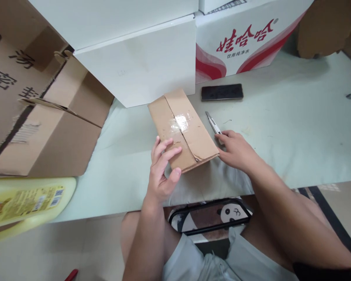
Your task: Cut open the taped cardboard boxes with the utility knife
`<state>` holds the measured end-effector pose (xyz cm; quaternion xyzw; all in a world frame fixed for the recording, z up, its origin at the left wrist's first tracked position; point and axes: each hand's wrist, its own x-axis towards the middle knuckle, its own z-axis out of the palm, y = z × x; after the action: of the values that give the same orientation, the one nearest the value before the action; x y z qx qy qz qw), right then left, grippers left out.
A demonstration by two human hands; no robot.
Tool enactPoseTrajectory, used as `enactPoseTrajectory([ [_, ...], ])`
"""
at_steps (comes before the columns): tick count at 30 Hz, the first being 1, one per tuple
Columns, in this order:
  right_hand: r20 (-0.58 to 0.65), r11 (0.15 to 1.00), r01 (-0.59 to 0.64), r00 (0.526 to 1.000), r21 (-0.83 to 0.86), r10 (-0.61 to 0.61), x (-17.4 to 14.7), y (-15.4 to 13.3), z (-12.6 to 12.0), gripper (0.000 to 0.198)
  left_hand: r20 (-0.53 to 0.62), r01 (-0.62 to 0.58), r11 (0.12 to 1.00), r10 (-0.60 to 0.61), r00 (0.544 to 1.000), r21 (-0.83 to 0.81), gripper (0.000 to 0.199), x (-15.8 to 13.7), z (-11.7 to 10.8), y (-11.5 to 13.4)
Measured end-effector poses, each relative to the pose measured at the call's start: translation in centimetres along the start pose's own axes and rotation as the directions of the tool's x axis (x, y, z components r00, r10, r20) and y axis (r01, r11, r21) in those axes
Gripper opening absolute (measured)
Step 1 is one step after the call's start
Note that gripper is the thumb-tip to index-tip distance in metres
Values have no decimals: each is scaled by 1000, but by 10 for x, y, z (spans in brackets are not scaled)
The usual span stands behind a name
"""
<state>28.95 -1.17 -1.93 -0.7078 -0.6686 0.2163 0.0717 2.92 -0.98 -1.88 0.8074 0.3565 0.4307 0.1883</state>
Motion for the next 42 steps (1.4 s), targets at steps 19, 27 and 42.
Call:
enactPoseTrajectory([
  [19,-39,997,-58,997,49,60,0,-1,-1,29,-2,20,1000,-20,1000,-7,37,0,0,1],
  [27,-50,996,-72,996,58,75,0,-1,-3,19,-21,22,1000,-22,1000,-12,37,-1,2,0],
  [42,-96,994,-61,993,95,71,0,0,1,18,-6,36,999,-36,999,-9,38,-3,0,0],
])
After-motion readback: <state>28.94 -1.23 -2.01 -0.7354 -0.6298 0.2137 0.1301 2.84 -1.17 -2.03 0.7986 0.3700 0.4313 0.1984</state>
